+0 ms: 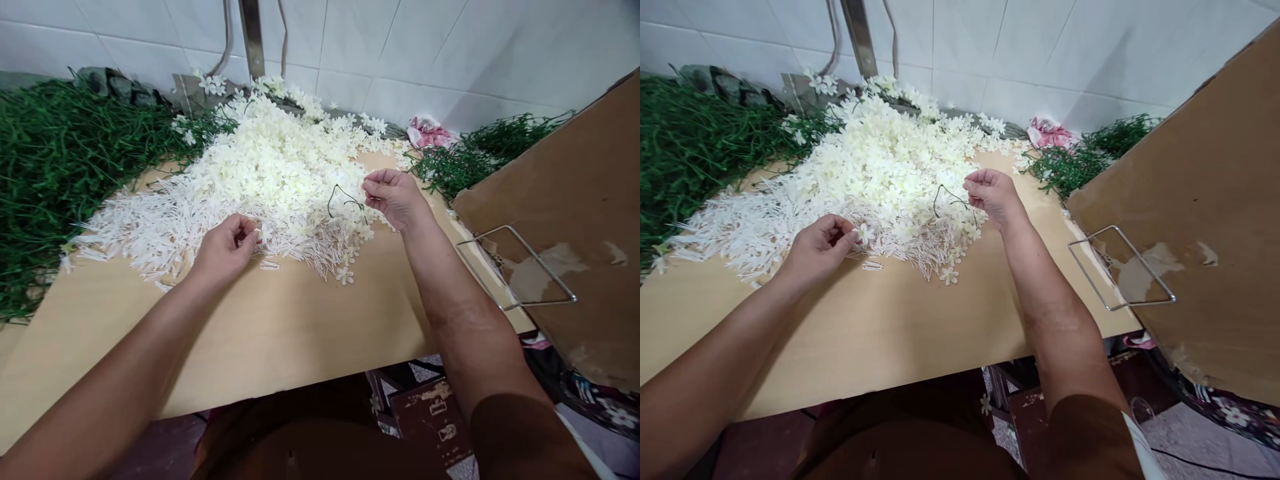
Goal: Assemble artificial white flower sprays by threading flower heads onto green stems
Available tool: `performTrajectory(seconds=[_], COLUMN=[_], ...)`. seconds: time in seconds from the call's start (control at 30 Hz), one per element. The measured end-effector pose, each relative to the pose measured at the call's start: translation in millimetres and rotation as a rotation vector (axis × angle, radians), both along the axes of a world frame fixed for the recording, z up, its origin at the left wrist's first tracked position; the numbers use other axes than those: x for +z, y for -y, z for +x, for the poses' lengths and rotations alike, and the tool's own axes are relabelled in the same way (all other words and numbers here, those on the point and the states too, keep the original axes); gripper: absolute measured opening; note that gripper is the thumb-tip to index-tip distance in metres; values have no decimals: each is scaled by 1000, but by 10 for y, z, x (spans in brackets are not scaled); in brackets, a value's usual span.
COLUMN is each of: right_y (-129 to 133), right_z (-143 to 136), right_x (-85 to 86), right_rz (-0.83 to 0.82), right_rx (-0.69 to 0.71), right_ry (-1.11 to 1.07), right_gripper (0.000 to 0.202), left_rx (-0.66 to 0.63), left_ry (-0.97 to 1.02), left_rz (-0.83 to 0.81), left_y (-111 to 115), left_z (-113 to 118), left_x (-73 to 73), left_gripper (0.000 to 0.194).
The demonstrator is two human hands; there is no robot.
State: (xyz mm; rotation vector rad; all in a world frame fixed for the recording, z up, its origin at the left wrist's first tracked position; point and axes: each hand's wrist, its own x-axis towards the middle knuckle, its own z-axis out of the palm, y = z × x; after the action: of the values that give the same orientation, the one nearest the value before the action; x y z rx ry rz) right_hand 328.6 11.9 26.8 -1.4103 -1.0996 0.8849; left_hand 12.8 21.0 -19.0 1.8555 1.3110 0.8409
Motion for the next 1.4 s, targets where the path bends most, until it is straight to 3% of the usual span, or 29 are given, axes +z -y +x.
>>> performTrajectory(seconds=[0.07, 0.17, 0.23, 0.3, 0.4, 0.63, 0.8, 0.9, 0.97, 1.07, 1.1, 1.2, 1.33, 1.4], right_y=[-3, -20, -37, -54, -64, 1, 124, 382, 641, 1013, 1089, 1067, 571, 306], right_z=[-6, -63, -115, -158, -168, 28, 161, 350, 549, 858, 926, 918, 479, 248], right_x=[-30, -113, -162, -176, -112, 171, 316, 440, 520, 579, 570, 421, -27, -247], right_rz=[20, 78, 35, -45, -92, 10, 17, 62, 75, -70, -155, -146, -54, -62], right_rx=[-52, -132, -99, -61, -90, -147, -260, -404, -577, -809, -828, -724, -236, -114], right_ry=[152, 592, 842, 945, 844, 435, 353, 426, 571, 885, 997, 1225, 1068, 1123], right_gripper=[18, 21, 17, 8, 12, 15, 16, 13, 9, 8, 9, 11, 24, 29], left_rx=[0, -4, -8, -8, 0, 19, 20, 21, 18, 7, -1, -18, -5, 8], left_ry=[2, 11, 22, 30, 38, 54, 45, 56, 46, 20, 10, -24, -29, -18], left_rz=[5, 2, -2, 1, -4, -45, -35, -24, -6, -1, -2, -2, -7, -12], left_y=[8, 22, 26, 27, 28, 15, 33, 34, 25, 12, 10, 14, 30, 39], left_z=[-3, -3, -2, -2, -12, -30, -18, -37, -55, -69, -67, -50, -33, -43], left_x=[-12, -19, -22, -26, -30, -37, -18, -36, -59, -77, -74, -54, -48, -60], left_gripper=[12, 12, 12, 12, 12, 12, 12, 12, 12, 12, 12, 12, 12, 12])
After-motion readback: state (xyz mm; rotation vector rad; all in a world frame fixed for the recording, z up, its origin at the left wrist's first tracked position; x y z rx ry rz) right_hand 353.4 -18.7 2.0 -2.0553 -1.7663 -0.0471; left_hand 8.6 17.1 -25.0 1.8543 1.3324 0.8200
